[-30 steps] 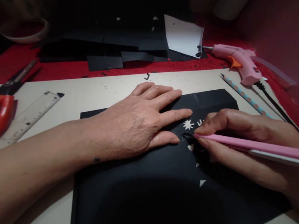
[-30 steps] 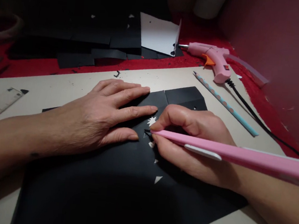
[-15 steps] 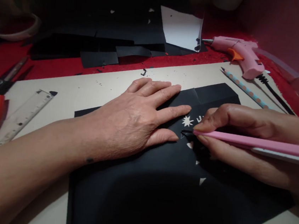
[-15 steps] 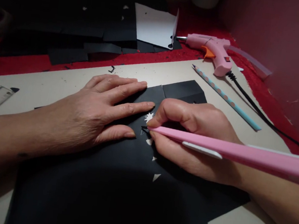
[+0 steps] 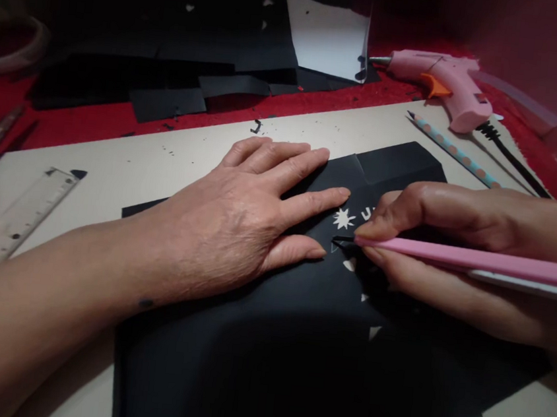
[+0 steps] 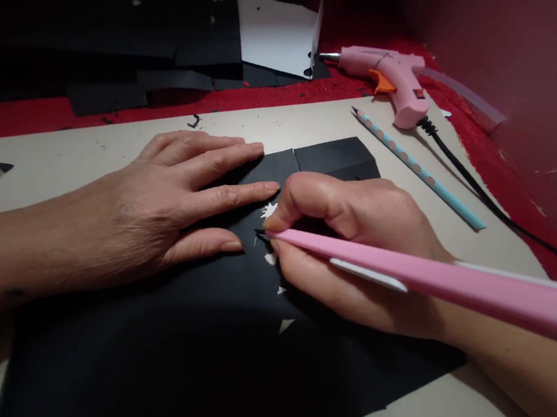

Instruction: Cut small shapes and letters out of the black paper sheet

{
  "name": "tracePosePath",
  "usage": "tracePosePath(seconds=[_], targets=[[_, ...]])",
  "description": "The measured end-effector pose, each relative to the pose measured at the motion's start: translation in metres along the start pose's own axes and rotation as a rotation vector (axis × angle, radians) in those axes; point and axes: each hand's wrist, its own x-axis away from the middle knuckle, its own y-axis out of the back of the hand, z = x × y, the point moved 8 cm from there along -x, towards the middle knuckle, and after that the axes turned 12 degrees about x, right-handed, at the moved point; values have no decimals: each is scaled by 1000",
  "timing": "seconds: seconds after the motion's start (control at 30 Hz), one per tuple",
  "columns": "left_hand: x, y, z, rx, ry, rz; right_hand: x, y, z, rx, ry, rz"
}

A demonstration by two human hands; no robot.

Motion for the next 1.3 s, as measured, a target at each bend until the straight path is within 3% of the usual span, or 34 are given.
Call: tracePosePath(seconds=[0.67,0.9,1.3], targets=[[1,-1,5,2,70,44,-2,3,1,99,-130,34],[2,-1,4,-7,66,34,-3,3,4,62,-38,46],[1,-2,6,-6,59,42,-5,1,12,222,61,71]])
